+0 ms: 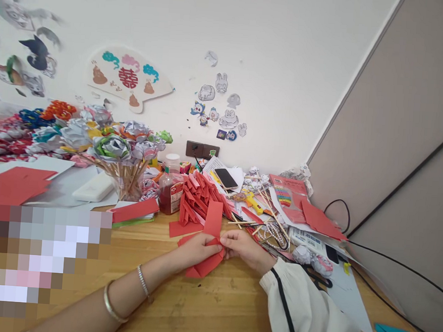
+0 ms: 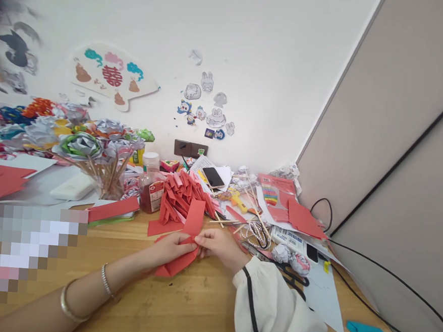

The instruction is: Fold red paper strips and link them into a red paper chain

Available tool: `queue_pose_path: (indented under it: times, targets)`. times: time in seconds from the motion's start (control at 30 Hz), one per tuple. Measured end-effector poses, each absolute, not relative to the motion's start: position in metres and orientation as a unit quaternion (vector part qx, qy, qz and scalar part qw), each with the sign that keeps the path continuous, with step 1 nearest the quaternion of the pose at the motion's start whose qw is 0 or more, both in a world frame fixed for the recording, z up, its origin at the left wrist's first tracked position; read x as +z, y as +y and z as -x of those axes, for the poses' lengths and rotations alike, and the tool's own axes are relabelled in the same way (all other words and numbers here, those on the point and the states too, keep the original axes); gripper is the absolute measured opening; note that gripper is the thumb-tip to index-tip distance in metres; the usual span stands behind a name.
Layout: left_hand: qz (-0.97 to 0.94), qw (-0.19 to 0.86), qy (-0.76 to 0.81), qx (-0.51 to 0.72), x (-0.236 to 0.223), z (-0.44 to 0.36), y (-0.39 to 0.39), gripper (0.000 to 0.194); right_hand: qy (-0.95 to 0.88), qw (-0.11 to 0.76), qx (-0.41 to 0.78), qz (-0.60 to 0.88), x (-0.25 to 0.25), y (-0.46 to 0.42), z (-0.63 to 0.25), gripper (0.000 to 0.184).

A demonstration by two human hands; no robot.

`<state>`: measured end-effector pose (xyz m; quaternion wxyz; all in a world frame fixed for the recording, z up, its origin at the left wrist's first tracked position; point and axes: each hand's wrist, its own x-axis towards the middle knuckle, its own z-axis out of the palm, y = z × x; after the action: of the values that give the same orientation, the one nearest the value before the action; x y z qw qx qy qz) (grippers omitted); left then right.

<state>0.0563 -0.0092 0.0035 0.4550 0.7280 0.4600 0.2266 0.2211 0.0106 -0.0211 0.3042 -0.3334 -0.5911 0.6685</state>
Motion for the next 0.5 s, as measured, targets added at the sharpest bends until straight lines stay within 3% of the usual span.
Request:
queue_pose_path:
  times: [0.5]
  targets:
    - [-0.714,0.477,0.425,0.286,-0.0019,-0.0569,-0.0055,0.043,-0.625,0.306,0.622,0.358,-0.0221,0.0154,-0.2224,0.027]
